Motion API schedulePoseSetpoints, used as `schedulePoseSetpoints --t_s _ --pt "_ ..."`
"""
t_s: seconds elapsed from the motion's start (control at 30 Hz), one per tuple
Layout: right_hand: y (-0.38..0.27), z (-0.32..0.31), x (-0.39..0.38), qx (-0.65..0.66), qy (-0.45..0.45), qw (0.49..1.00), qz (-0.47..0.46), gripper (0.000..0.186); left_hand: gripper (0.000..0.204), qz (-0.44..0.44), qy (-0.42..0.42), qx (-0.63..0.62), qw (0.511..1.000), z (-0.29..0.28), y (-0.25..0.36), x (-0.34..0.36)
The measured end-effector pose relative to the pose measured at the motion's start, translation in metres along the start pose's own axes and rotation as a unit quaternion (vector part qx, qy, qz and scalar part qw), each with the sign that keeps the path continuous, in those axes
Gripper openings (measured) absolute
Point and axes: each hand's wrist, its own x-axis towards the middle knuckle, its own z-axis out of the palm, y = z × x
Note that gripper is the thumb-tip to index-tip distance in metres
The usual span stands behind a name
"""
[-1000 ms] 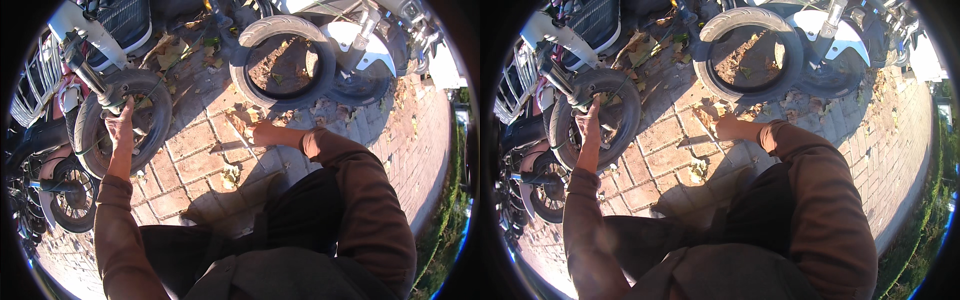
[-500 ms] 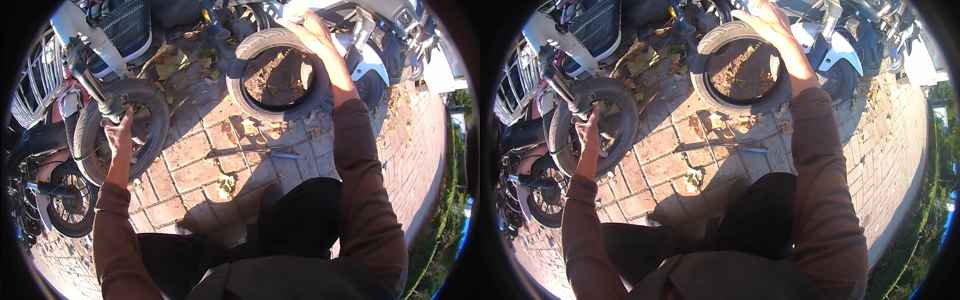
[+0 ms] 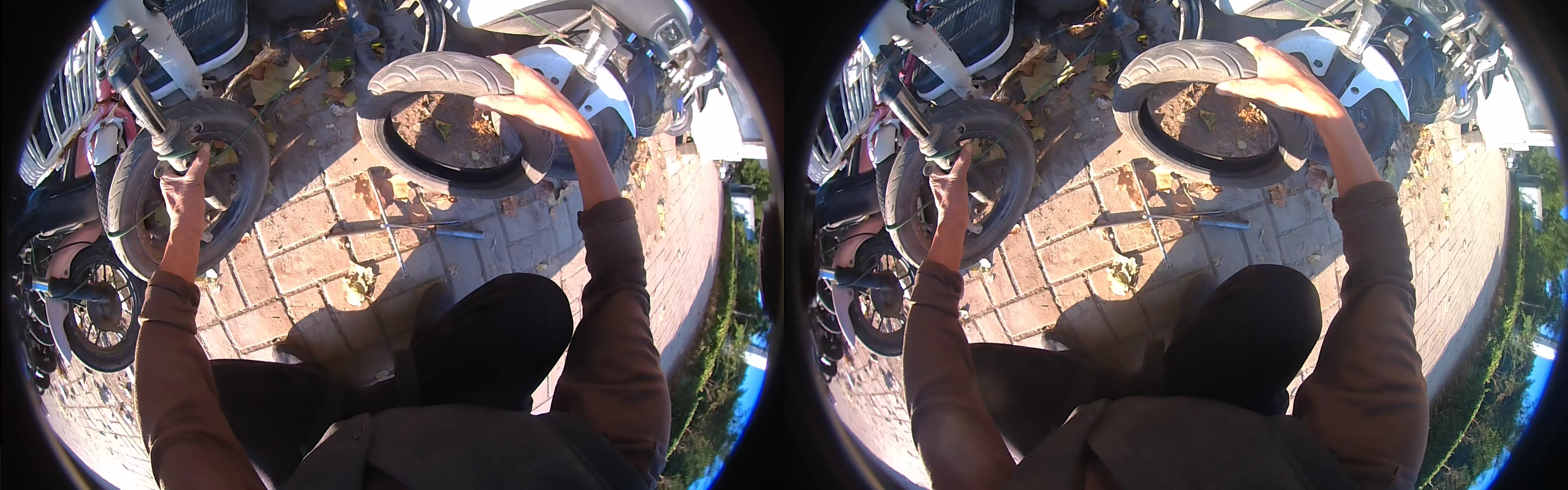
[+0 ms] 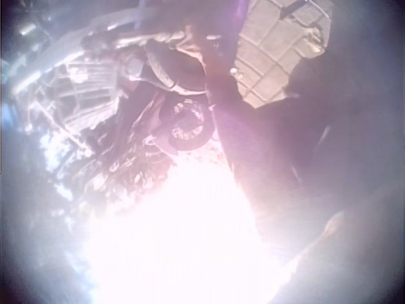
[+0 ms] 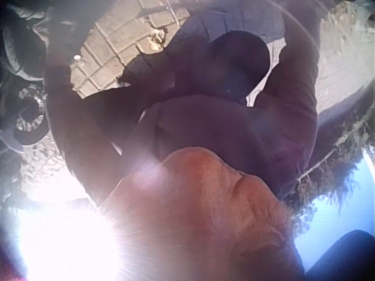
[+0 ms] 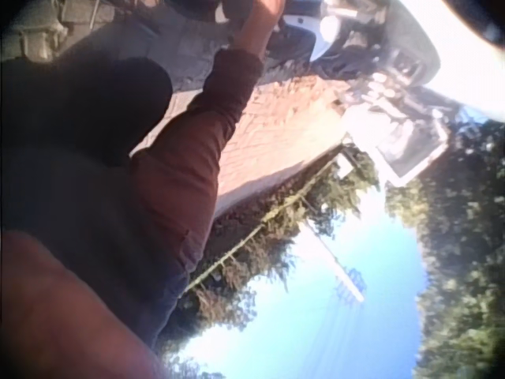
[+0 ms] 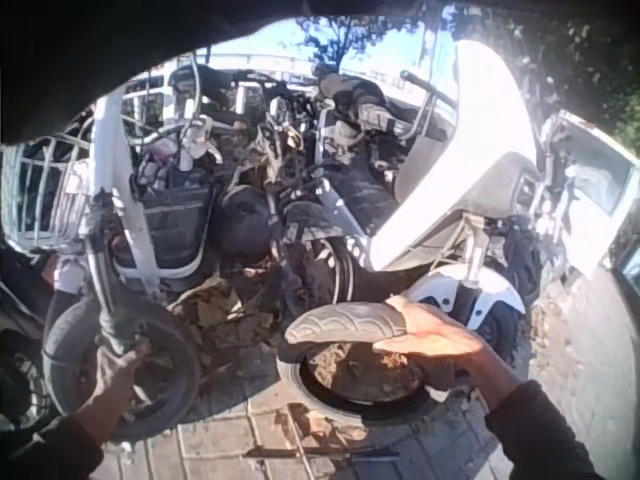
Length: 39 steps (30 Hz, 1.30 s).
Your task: The person secures a scooter wheel to the front fork using a green zip tie. They wrap the tie around the fork and wheel, pull it tight, and then use pliers to trim the excess tail. The person also briefly handles a detached tire lying on the ground.
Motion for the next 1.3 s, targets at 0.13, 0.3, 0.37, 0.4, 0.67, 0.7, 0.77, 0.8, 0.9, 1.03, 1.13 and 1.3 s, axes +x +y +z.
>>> schedulePoseSetpoints --t_s 0.13,0.3,0.37,0.4,0.67,0.7,0.77,0.8,0.9,1.03,1.13,1.3 --pt "-0.001 -0.012 -0.038 0.088 0.008 0.996 0.008 0.067 0.050 0.002 0.005 0.010 1.000 0.001 -0.005 0.003" --pt "0.018 -0.071 -0.083 0.137 0.038 0.989 0.032 0.064 0.048 0.003 0.001 0.006 1.000 -0.002 -0.012 0.005" --pt "0.032 -0.094 -0.095 0.056 0.061 0.996 0.029 0.063 0.047 0.011 0.007 0.021 1.000 -0.003 -0.015 0.007" --pt "0.042 -0.101 -0.101 0.010 0.086 0.996 0.034 0.062 0.047 0.022 0.007 0.029 0.999 -0.004 -0.016 0.008" --pt "0.147 -0.036 -0.111 -0.135 0.205 0.961 0.130 0.074 0.049 0.042 -0.006 0.012 0.999 -0.008 -0.016 0.009" --pt "0.155 -0.028 -0.114 -0.086 0.158 0.971 0.159 0.074 0.049 0.051 -0.012 0.007 0.999 -0.007 -0.016 0.008" --pt "0.164 -0.020 -0.129 -0.110 0.203 0.961 0.155 0.077 0.050 -0.022 0.003 0.060 0.998 -0.007 -0.017 0.008" --pt "0.166 -0.019 -0.136 -0.124 0.231 0.953 0.152 0.078 0.050 -0.032 0.017 0.089 0.995 -0.008 -0.018 0.010" --pt "0.166 -0.011 -0.168 -0.131 0.258 0.936 0.199 0.078 0.047 0.041 0.001 0.095 0.995 -0.009 -0.023 0.013" --pt "0.161 0.002 -0.187 -0.112 0.323 0.917 0.207 0.075 0.046 0.023 -0.007 0.081 0.996 -0.015 -0.031 0.015" --pt "0.158 -0.010 -0.183 -0.161 0.350 0.903 0.189 0.073 0.045 0.064 -0.011 0.154 0.986 -0.017 -0.035 0.017" --pt "0.158 -0.053 -0.170 -0.170 0.357 0.911 0.119 0.070 0.042 0.095 -0.005 0.029 0.995 -0.015 -0.035 0.017"
